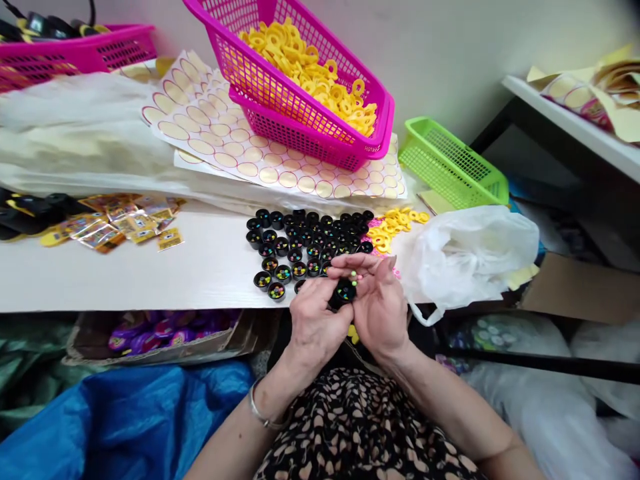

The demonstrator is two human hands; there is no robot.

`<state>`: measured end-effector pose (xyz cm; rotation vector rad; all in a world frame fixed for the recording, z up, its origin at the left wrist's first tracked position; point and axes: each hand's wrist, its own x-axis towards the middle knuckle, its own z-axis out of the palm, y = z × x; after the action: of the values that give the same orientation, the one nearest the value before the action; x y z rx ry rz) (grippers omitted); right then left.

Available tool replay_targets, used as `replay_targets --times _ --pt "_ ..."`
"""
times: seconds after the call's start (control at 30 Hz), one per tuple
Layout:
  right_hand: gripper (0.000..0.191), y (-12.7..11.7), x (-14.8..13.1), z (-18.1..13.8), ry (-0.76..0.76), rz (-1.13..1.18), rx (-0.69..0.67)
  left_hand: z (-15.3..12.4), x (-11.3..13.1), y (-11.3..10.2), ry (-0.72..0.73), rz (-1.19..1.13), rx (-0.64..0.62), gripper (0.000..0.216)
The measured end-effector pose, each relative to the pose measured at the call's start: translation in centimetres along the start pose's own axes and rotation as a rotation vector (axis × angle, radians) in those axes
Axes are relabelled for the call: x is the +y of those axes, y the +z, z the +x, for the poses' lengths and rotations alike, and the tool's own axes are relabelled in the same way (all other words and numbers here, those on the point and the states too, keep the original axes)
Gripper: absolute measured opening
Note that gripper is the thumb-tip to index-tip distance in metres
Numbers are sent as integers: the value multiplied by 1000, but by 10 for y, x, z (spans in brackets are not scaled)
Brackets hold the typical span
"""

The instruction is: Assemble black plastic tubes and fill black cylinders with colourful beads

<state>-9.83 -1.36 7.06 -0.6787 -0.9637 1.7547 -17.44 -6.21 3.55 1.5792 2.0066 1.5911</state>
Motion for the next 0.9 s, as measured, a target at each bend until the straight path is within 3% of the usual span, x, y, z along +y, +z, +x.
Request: replay_targets --times 0.2,0.37,0.5,0.7,0.9 --pt "52 -18 3 -8 -159 -177 -103 3 4 12 27 24 -42 23" --pt "69 -35 -2 -13 -170 -257 -233 3 2 20 139 -41 -30 29" --pt "76 -44 -9 -18 -167 -346 -323 1 4 26 118 -86 -58 25" --pt "81 -57 -13 -18 -87 -296 -311 -3 4 38 44 -225 -111 34" --pt "79 -68 -26 -14 -35 -147 -183 -3 7 46 -37 -392 -202 31"
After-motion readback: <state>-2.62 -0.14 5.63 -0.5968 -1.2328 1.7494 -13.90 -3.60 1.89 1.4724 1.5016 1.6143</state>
